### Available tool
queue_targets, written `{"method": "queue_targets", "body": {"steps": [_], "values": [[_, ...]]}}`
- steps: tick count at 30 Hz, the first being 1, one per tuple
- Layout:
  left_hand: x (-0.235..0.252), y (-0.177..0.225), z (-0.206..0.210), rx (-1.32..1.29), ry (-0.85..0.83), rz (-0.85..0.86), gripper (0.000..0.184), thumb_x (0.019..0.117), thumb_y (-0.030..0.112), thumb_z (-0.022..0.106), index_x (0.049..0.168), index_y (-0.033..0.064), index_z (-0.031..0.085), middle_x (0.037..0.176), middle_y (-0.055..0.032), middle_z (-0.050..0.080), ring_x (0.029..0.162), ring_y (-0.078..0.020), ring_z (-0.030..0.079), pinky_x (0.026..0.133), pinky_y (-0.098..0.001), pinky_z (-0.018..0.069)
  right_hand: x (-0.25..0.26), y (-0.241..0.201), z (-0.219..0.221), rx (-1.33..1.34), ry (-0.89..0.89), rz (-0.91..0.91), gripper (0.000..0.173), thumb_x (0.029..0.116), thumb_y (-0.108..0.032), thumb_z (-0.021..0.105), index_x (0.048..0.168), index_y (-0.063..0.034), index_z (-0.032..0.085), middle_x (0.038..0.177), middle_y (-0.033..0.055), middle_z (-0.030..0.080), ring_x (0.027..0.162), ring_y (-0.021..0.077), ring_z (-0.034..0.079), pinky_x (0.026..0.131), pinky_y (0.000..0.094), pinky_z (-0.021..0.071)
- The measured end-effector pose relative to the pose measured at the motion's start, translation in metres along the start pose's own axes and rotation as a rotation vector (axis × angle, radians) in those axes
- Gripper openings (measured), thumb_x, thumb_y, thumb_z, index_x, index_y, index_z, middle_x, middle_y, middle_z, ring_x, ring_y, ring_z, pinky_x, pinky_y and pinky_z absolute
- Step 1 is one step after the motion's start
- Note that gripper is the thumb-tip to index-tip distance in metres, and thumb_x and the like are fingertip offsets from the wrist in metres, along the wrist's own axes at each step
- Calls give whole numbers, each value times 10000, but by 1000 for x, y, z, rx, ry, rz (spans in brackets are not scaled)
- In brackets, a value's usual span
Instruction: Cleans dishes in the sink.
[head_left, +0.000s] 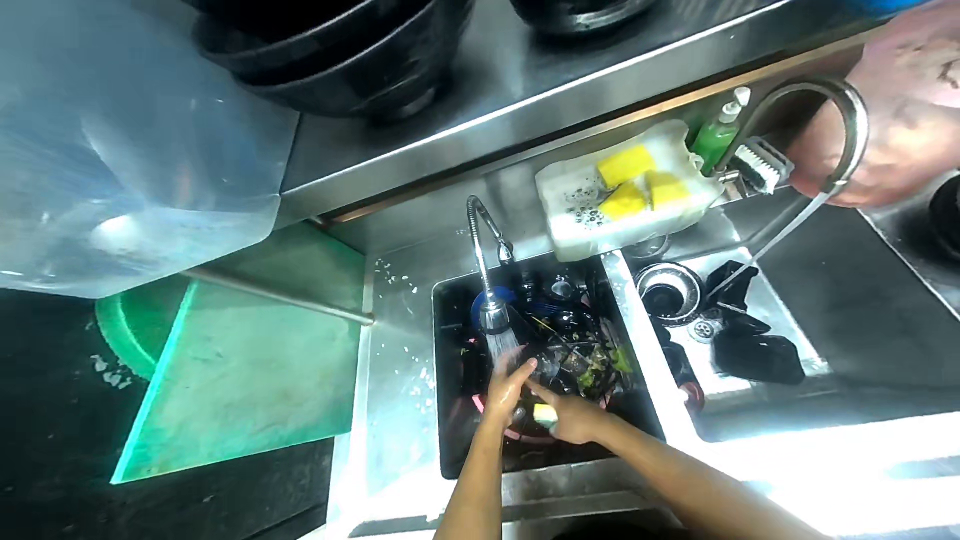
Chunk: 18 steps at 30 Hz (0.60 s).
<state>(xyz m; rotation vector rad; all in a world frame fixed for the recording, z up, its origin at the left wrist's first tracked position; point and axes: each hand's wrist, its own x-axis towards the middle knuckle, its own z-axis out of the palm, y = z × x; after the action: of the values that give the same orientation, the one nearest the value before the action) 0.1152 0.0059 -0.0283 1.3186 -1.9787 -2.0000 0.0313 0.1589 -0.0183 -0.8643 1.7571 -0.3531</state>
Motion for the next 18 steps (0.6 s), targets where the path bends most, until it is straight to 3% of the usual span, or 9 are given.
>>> {"method": "queue_targets", "body": {"steps": [2, 4, 8, 11, 14, 16, 18], "values": [[-2, -4, -3, 26, 10, -67, 659, 871, 413, 789, 1440, 169, 561, 1447, -148, 556, 1283, -302, 576, 940, -542, 561, 3, 5, -10, -208, 76, 122, 1034, 864, -134, 688, 1616, -509, 84, 1247, 272, 653, 1093, 524, 642, 833, 744, 499], [-4, -6, -1, 1, 26, -107, 696, 874, 425, 789, 1459, 154, 527, 1441, -174, 552, 1259, -334, 589, 900, -558, 573, 5, 3, -12, -240, 83, 142, 1026, 873, -131, 674, 1617, -509, 78, 1270, 264, 643, 1111, 514, 638, 837, 734, 504], [-3, -10, -3, 32, 22, -54, 605, 884, 411, 776, 1393, 135, 599, 1426, -130, 579, 1304, -256, 564, 1022, -504, 524, 7, 6, 2, -48, -84, -35, 945, 908, -240, 710, 1631, -464, 144, 1395, 221, 601, 1236, 469, 600, 974, 732, 460], [-8, -12, -3, -31, 47, -70, 603, 891, 397, 771, 1406, 145, 587, 1422, -140, 576, 1276, -279, 579, 946, -527, 554, 8, 3, -7, -105, -36, 30, 975, 896, -244, 691, 1632, -469, 92, 1327, 233, 635, 1184, 485, 619, 924, 740, 473], [-5, -9, -1, -7, 62, -37, 601, 885, 415, 782, 1388, 139, 603, 1403, -134, 595, 1280, -259, 579, 996, -500, 536, 8, -1, -2, -126, -22, 36, 1014, 883, -221, 688, 1634, -467, 53, 1300, 242, 642, 1161, 489, 628, 903, 740, 484], [-3, -7, -3, 209, 129, 16, 604, 874, 449, 783, 1367, 136, 628, 1398, -150, 592, 1317, -267, 552, 1083, -481, 488, 3, -2, -1, -127, -86, 11, 960, 898, -236, 697, 1635, -460, 125, 1374, 225, 614, 1222, 481, 603, 952, 745, 462], [-6, 3, -3, 662, 272, 32, 644, 842, 533, 785, 1371, 195, 642, 1386, -175, 566, 1297, -326, 543, 1061, -513, 494, -4, 3, -3, -156, -69, 62, 937, 891, -271, 697, 1634, -436, 149, 1338, 225, 633, 1194, 481, 619, 927, 742, 474]]}}
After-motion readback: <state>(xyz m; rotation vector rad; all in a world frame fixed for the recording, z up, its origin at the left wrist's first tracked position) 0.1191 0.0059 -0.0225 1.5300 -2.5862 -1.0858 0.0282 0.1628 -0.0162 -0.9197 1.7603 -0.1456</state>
